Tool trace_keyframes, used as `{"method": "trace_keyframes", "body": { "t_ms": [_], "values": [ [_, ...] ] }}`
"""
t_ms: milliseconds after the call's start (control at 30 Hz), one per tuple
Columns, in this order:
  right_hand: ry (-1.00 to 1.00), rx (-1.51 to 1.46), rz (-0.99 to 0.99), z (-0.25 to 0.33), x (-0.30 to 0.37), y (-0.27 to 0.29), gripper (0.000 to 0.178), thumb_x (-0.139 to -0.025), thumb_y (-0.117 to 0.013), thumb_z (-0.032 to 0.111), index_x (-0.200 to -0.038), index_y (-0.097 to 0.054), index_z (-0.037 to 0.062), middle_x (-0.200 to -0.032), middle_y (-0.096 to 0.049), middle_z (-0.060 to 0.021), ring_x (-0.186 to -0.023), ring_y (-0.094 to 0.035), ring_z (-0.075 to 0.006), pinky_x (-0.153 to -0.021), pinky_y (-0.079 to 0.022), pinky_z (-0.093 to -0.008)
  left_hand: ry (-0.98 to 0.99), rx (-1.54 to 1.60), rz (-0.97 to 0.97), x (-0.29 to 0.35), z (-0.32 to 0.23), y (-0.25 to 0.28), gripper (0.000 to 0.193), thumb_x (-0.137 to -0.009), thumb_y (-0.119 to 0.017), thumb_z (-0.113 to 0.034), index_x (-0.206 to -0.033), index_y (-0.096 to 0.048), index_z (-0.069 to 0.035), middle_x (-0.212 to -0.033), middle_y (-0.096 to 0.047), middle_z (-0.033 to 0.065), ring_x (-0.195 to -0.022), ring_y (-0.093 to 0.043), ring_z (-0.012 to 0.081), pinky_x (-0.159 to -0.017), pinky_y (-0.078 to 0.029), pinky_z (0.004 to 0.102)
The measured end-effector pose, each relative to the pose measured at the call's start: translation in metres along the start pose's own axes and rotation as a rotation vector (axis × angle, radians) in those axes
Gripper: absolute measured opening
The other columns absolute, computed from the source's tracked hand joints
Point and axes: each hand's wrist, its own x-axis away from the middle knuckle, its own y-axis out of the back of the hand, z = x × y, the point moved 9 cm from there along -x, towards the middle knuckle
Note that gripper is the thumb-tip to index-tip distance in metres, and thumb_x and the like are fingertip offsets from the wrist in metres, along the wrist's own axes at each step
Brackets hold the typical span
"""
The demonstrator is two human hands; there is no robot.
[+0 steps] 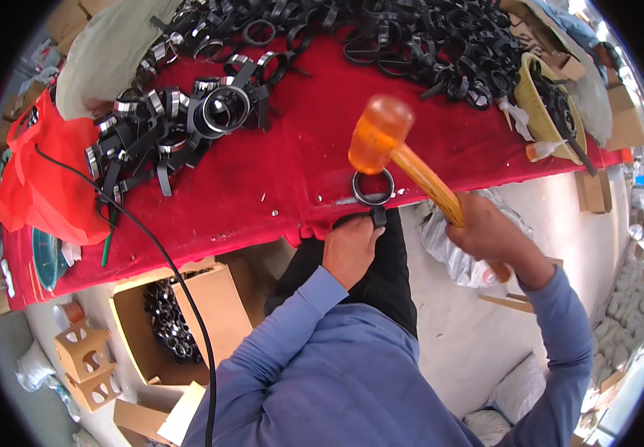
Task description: The person assembles metal rings into plastic clamp brackets by fitting them together by hand and tapping them into place using a mallet, placing the assembled pieces into a cardboard box.
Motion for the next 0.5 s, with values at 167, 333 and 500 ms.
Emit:
{"method": "trace_keyframes", "body": {
  "t_ms": [167, 333, 500],
  "values": [
    [-0.042, -0.117, -0.218, 0.031, 0.009, 0.033, 0.026, -0.089, -0.072, 0.011, -0.104, -0.058, -0.0050, -0.085, -0.066, -0.0310, -0.083, -0.067, -0.0505, -0.075, -0.052, -0.0512, 0.046, -0.021, 0.023, 0.001, 0.004, 0.009, 0.017, -0.098, -0.073, -0.017, -0.100, -0.067, -0.002, -0.091, -0.070, 0.0200, -0.085, -0.068, 0.0416, -0.071, -0.054, 0.0514],
    [0.106, -0.144, -0.411, 0.026, 0.055, -0.007, 0.020, -0.094, -0.071, 0.009, -0.107, -0.058, 0.0004, -0.073, -0.064, -0.0294, -0.073, -0.068, -0.0523, -0.062, -0.053, -0.0537, -0.016, -0.030, 0.006, -0.003, 0.004, 0.012, 0.022, -0.098, -0.071, -0.020, -0.092, -0.062, -0.001, -0.086, -0.067, 0.0181, -0.082, -0.068, 0.0398, -0.073, -0.055, 0.0513],
    [0.057, -0.126, -0.338, 0.001, 0.062, -0.074, 0.018, -0.091, -0.072, 0.004, -0.096, -0.055, 0.0003, -0.071, -0.063, -0.0271, -0.070, -0.066, -0.0518, -0.061, -0.052, -0.0546, -0.012, -0.010, 0.070, -0.003, 0.006, 0.005, 0.024, -0.098, -0.071, -0.021, -0.091, -0.061, 0.000, -0.088, -0.067, 0.0192, -0.086, -0.068, 0.0400, -0.074, -0.054, 0.0518]
  ]
}}
